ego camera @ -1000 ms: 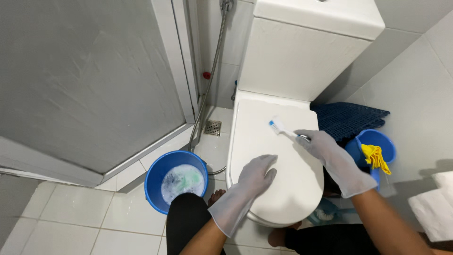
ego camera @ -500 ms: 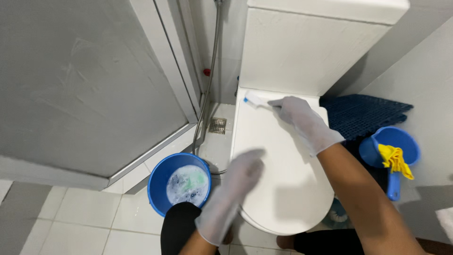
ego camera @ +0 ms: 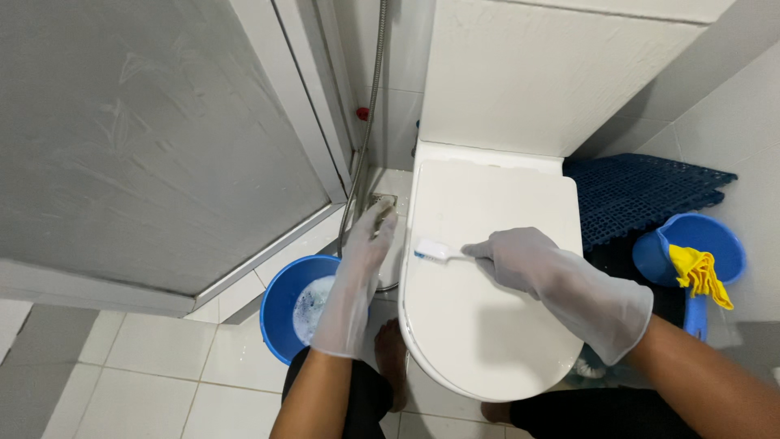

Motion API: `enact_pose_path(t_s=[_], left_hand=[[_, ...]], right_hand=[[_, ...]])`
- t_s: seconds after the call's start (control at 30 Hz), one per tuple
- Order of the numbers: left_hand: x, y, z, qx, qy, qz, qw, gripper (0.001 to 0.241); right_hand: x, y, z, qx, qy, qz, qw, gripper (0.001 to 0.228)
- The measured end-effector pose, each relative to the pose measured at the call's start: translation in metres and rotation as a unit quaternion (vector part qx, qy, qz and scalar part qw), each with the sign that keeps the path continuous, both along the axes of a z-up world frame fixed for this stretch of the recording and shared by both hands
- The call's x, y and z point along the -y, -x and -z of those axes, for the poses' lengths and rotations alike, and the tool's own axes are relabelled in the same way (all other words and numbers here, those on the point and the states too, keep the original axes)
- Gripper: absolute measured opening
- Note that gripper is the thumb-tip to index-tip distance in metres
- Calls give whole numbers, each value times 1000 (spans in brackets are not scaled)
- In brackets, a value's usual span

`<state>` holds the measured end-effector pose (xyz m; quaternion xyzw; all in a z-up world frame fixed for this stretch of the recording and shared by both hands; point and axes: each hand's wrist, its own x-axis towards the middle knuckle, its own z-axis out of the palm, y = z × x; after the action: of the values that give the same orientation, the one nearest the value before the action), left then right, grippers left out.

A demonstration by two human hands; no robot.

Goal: The person scrubs the exterior surfaces of a white toilet, including the tank, seat, and base, using a blue and white brush. They repeatedly dip the brush into a blue bucket containing soapy water to clean the fixture.

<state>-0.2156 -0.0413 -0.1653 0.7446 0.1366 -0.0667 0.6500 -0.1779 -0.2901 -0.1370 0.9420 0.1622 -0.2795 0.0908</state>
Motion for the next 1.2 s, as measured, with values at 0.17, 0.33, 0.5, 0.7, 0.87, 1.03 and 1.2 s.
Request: enact_pose_path(t_s=[0.17,0.33,0.5,0.7,0.87,1.03,1.2], left_hand=[[4,-17,15,18,-33,44,998,53],[10,-25,22,-56,-125,50,989,54],[9,-31,36,-58,-112,39,991,52],[11,-38,39,-45,-35,-22,998,48],[10,-29,21,-47,-3,-38,998,46],[5,-35,47,-47,-89,-6,995,52],[6,-30,42,-53,-86,26,995,50]], right_hand=[[-31,-16,-58,-37,3,81,996,40],[-11,-157,71,115,-43,152,981,28],[-49,-126,12,77,10,124,989,25],[-48,-33,-39,-18,53,146,988,39],[-30,46,-30,-32,-29,13,999,64],[-24,96,-16,-172,87,-226,955,40],[16,74,31,89,-76,-251,961,6]])
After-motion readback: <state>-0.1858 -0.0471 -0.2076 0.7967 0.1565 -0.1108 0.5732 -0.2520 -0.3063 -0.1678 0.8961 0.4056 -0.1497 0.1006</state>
